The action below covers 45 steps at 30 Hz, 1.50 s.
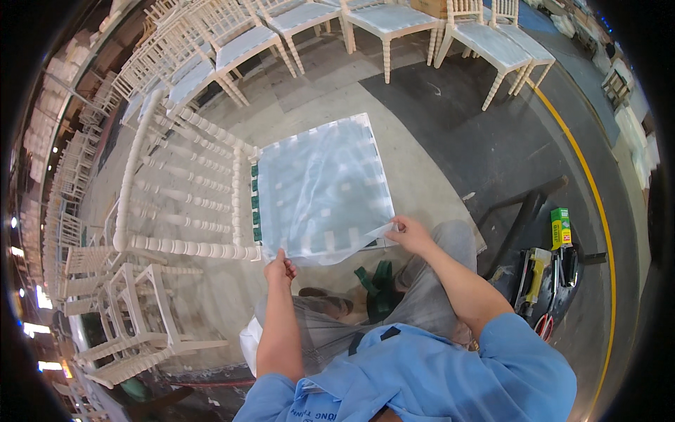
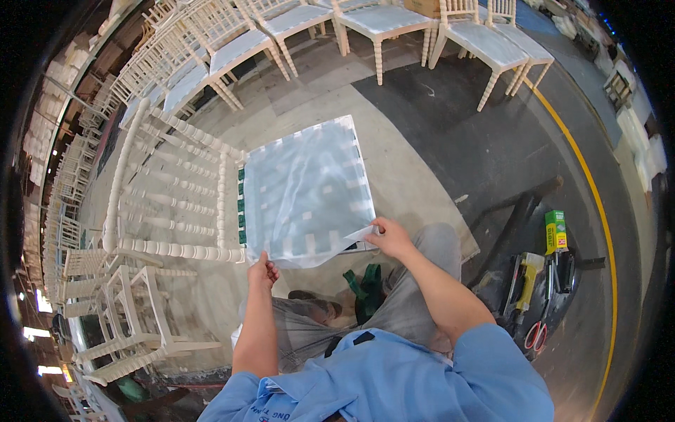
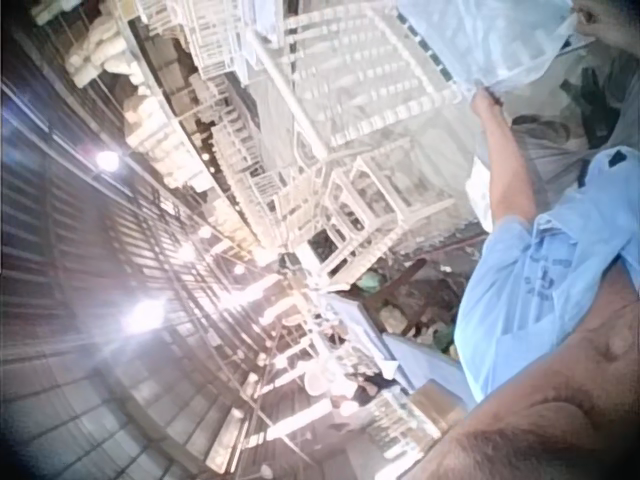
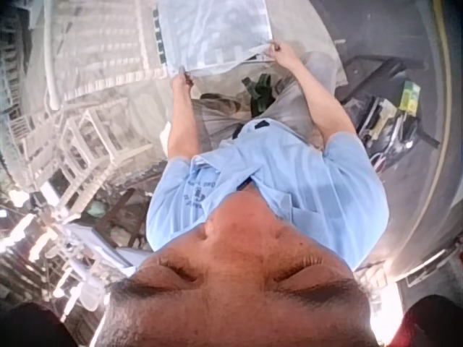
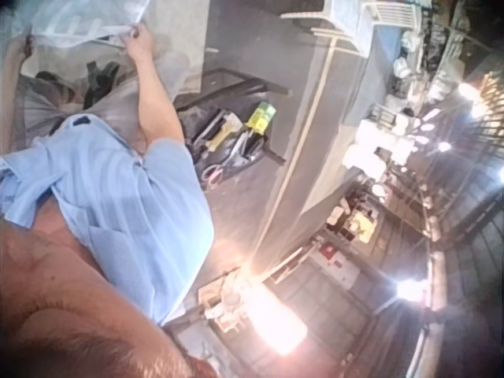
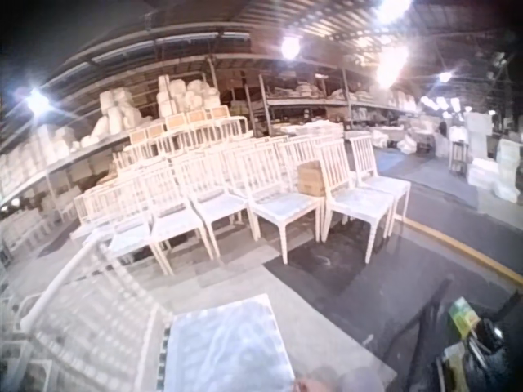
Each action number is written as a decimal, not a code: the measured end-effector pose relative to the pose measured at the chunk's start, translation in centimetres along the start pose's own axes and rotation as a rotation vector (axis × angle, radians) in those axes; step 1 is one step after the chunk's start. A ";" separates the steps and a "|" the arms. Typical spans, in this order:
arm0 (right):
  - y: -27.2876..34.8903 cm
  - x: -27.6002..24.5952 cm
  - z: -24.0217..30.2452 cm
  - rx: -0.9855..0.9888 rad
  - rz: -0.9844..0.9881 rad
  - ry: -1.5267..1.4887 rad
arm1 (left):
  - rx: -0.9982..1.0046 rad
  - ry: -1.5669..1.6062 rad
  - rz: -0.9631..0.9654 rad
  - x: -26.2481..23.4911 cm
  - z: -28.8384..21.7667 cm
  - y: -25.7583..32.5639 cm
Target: The person attaches green webbing strips to the underside of a white wooden chair seat using a staple gun. They position and staple multiple strips across the seat frame, then flip the chair upright to continue securing the webbing.
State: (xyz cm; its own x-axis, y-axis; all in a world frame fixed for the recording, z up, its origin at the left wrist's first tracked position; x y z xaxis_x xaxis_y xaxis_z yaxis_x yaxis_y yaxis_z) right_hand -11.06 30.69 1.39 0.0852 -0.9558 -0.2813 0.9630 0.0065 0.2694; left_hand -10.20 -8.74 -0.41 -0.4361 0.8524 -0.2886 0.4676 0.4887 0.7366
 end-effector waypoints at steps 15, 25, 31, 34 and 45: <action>0.0 -3.1 0.7 0.012 -0.003 0.043 | 0.055 0.108 0.082 0.3 -1.5 0.9; -0.1 -0.4 0.1 -0.221 -0.033 0.033 | -0.054 0.403 0.210 0.1 -2.2 0.6; -1.1 -1.3 0.9 -0.282 -0.175 0.045 | 0.008 0.586 0.314 1.9 -5.4 2.5; -0.8 -1.1 2.7 -0.294 -0.127 0.104 | 0.037 0.620 0.345 2.0 -6.6 3.0; -0.4 0.7 2.8 -0.429 -0.108 0.261 | 0.091 0.658 0.356 3.0 -7.4 4.7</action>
State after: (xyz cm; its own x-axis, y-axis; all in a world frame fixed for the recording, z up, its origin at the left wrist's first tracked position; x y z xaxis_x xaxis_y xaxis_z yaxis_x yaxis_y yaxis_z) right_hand -12.06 29.21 3.68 -0.0121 -0.8529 -0.5219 0.9835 0.0842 -0.1603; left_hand -15.03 -5.24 6.69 -0.6027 0.6887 0.4030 0.7154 0.2427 0.6552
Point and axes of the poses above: each hand's wrist, its own y-axis away from the middle knuckle, its own x-axis out of the palm, z = x × y, the point moved 3 cm from there along -y, towards the middle knuckle, and after that the axes turned 12 degrees about -y, right-handed, at the moved point
